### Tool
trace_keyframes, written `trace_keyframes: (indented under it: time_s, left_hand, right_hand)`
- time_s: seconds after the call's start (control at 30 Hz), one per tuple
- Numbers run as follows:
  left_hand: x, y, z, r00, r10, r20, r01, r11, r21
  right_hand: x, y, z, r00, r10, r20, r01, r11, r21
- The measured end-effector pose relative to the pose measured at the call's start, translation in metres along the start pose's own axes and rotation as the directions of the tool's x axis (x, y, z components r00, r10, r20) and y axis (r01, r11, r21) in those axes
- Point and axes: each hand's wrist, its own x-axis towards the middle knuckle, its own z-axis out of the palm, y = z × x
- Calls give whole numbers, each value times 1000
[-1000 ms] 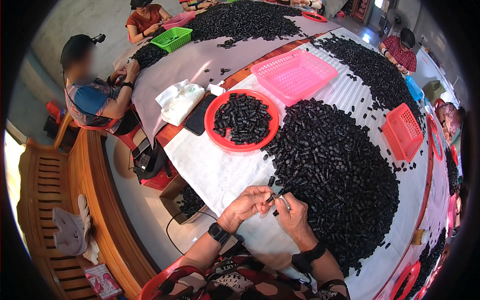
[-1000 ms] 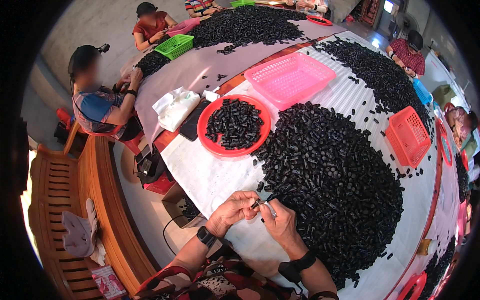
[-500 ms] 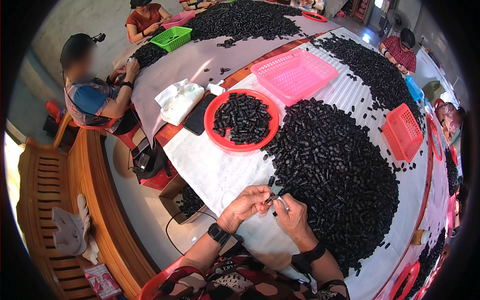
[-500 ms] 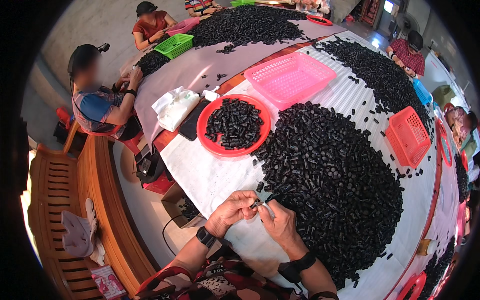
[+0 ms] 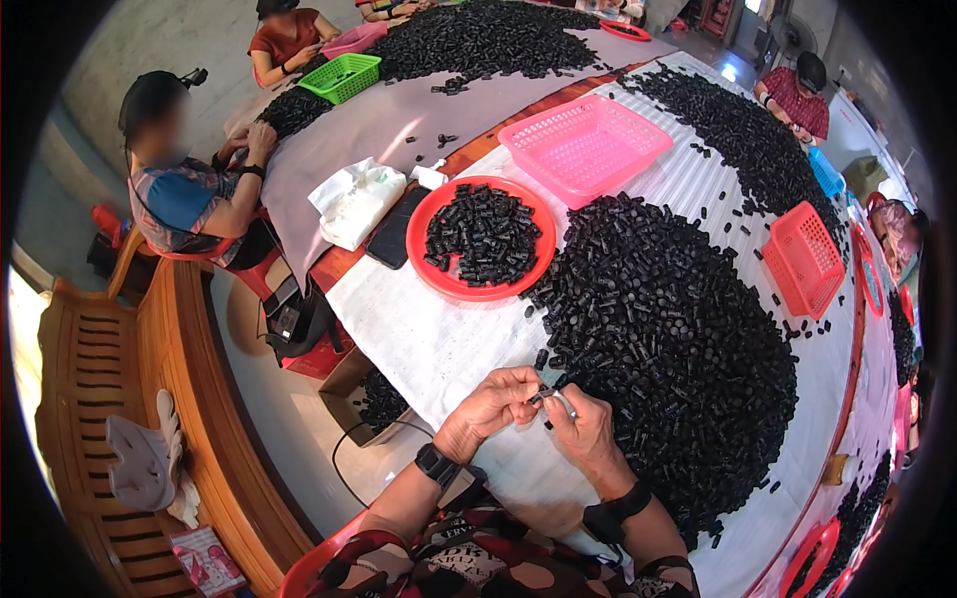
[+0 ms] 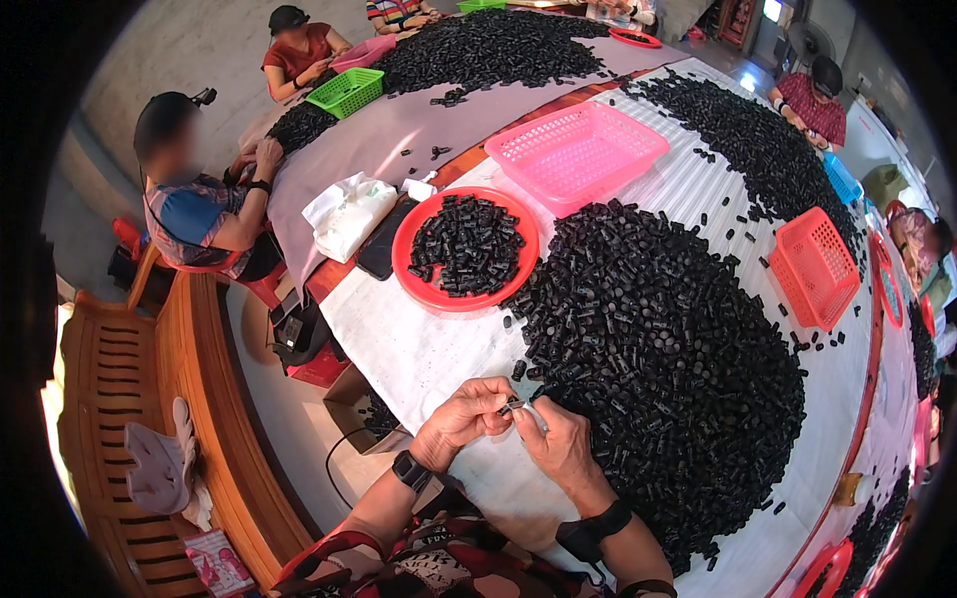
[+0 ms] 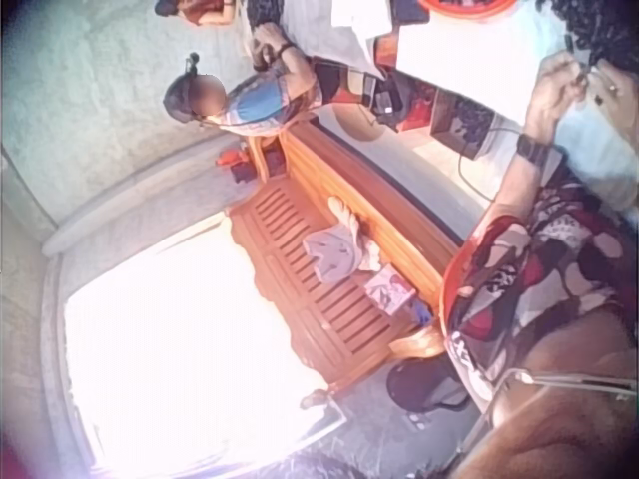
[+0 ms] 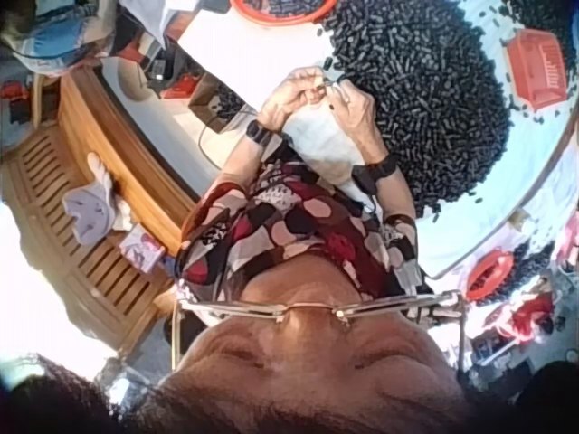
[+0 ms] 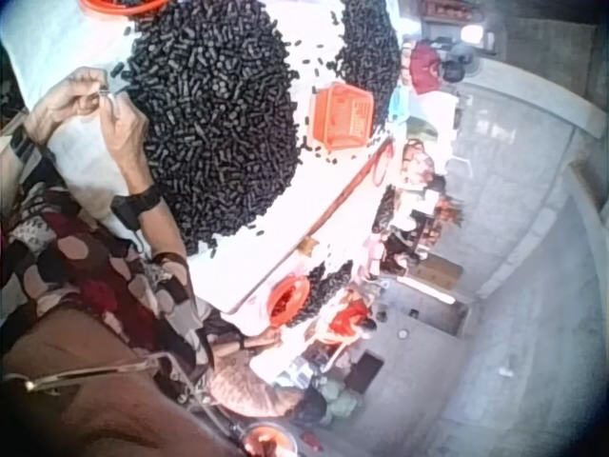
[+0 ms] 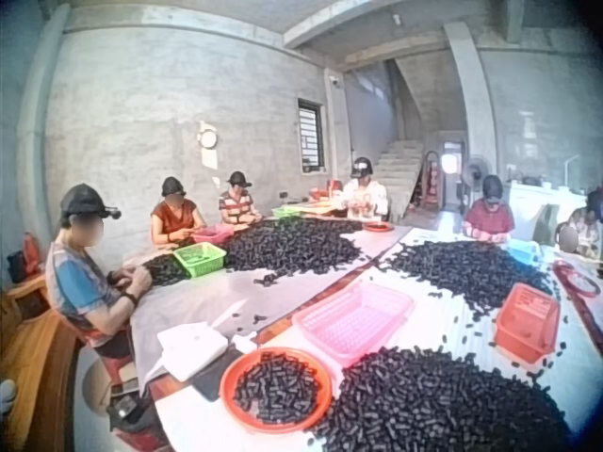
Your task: Assembling small black plastic components by hand at a production table.
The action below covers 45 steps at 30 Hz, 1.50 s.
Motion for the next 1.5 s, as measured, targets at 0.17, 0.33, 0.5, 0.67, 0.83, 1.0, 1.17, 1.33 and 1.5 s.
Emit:
trace_keyframes:
  time_s: [0.17, 0.33, 0.5, 0.67, 0.83, 1.0, 1.17, 1.33, 1.5]
  left_hand:
    - [-1, -1, 4, 998, -20, -54, 22, 999, 30]
    - [0, 0, 2, 1000, -17, -24, 17, 1000, 7]
    - [0, 2, 3, 1000, -2, 12, 3, 999, -43]
    - [-1, 3, 3, 1000, 6, 18, -6, 999, -41]
    - [0, 3, 6, 998, 5, -56, -6, 1000, -16]
    - [0, 3, 8, 998, 20, -63, -21, 1000, -15]
    - [-1, 3, 8, 998, 11, -70, -13, 1000, -21]
    - [0, 5, 11, 997, -2, -78, -1, 999, -37]
    - [0, 2, 5, 998, -5, -65, 2, 999, -52]
  right_hand:
    - [1, -4, -3, 998, -45, 41, 47, 998, -50]
    - [0, -4, -2, 1000, -18, 3, 18, 1000, 7]
    - [0, -5, -2, 999, 24, -32, -23, 999, 31]
    - [0, -3, 1, 999, 6, -36, -5, 1000, 20]
    - [1, -3, 1, 999, -1, -33, 1, 1000, 16]
    - [0, -2, 1, 999, -10, -31, 10, 1000, -2]
    - [0, -1, 0, 1000, -18, -10, 17, 999, -29]
    - [0, -2, 0, 999, -39, 0, 39, 998, -42]
    - [-1, 1, 1, 998, -57, -6, 57, 998, -20]
